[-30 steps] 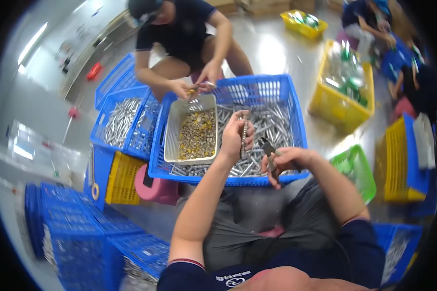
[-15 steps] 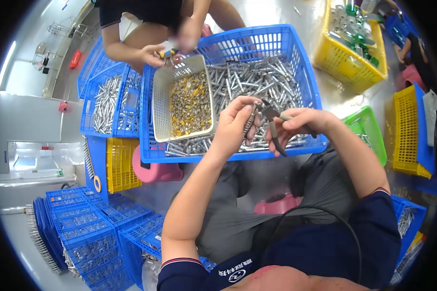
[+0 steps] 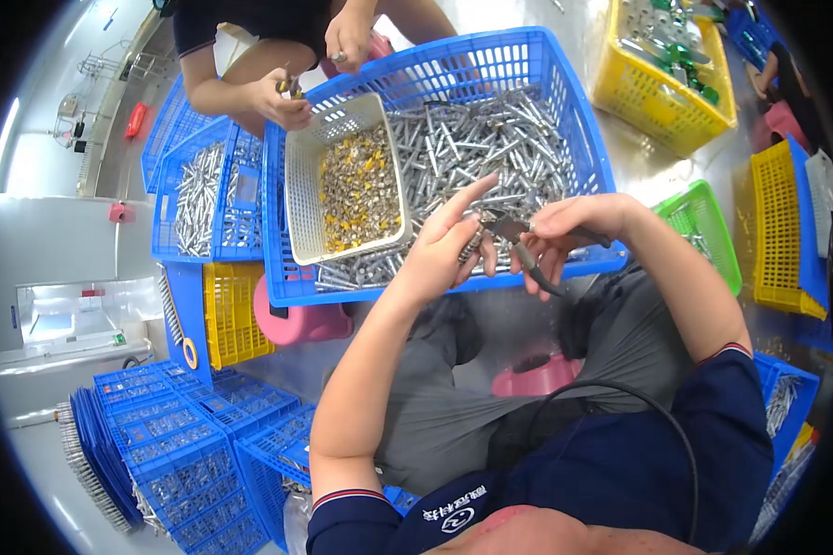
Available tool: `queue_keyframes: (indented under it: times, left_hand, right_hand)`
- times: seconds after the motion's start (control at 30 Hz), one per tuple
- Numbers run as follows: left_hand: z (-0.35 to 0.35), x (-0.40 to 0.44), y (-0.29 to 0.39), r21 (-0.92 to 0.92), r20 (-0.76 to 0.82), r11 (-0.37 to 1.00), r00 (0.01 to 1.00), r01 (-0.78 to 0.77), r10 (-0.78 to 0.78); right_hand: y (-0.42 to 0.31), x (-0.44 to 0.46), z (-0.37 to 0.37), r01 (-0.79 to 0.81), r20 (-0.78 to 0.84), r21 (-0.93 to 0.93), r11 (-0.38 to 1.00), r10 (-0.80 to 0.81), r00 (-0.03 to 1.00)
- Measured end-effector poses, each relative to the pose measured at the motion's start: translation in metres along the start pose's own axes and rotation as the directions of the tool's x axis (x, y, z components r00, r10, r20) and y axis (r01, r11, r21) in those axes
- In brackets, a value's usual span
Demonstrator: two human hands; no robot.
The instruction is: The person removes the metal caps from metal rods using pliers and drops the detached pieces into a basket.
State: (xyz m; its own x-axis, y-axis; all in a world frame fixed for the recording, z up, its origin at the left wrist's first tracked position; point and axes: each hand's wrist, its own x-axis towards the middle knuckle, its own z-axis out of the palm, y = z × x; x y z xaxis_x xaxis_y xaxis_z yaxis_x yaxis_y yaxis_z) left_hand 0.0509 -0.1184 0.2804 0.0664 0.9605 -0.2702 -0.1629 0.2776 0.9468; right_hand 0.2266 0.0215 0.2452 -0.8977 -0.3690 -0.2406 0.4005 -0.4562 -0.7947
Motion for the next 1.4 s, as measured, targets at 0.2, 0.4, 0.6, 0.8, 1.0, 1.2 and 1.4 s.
queue_keyframes:
  times: [0.2, 0.4, 0.6, 0.8, 1.0, 1.2, 1.4]
  left_hand:
    - [-0.003, -0.002, 0.002, 0.012, 0.019, 1.0, 1.0, -0.002, 0.002]
    - [-0.01, 0.0, -0.003, 0.021, 0.011, 1.0, 1.0, -0.006, 0.006]
    - [-0.02, 0.004, -0.009, 0.007, 0.014, 1.0, 0.999, 0.03, -0.03]
    - [-0.022, 0.004, -0.008, 0.125, -0.019, 0.992, 1.0, 0.018, -0.015]
    - [-0.029, -0.001, -0.015, 0.153, -0.049, 0.988, 0.999, -0.016, 0.024]
    - [-0.031, -0.005, -0.015, 0.235, 0.02, 0.965, 0.994, -0.112, 0.11]
    - [-0.033, -0.004, -0.014, 0.144, 0.038, 0.986, 0.996, -0.089, 0.085]
  right_hand:
    - [0.003, 0.007, -0.001, -0.068, -0.062, 0.045, 0.997, 0.071, 0.996]
    - [0.0, 0.008, 0.002, -0.085, -0.104, 0.055, 0.995, 0.09, 0.991]
    - [0.007, 0.016, -0.002, -0.087, -0.069, 0.074, 0.993, 0.092, 0.993]
    - [0.009, 0.021, 0.0, -0.073, -0.014, 0.134, 0.988, 0.076, 0.997]
    - [0.01, 0.024, 0.002, -0.068, 0.035, 0.167, 0.984, 0.062, 0.997]
    - [0.009, 0.025, 0.005, -0.07, 0.019, 0.088, 0.994, 0.069, 0.997]
    - [0.011, 0.026, 0.011, 0.003, -0.049, 0.059, 0.998, 0.0, 0.999]
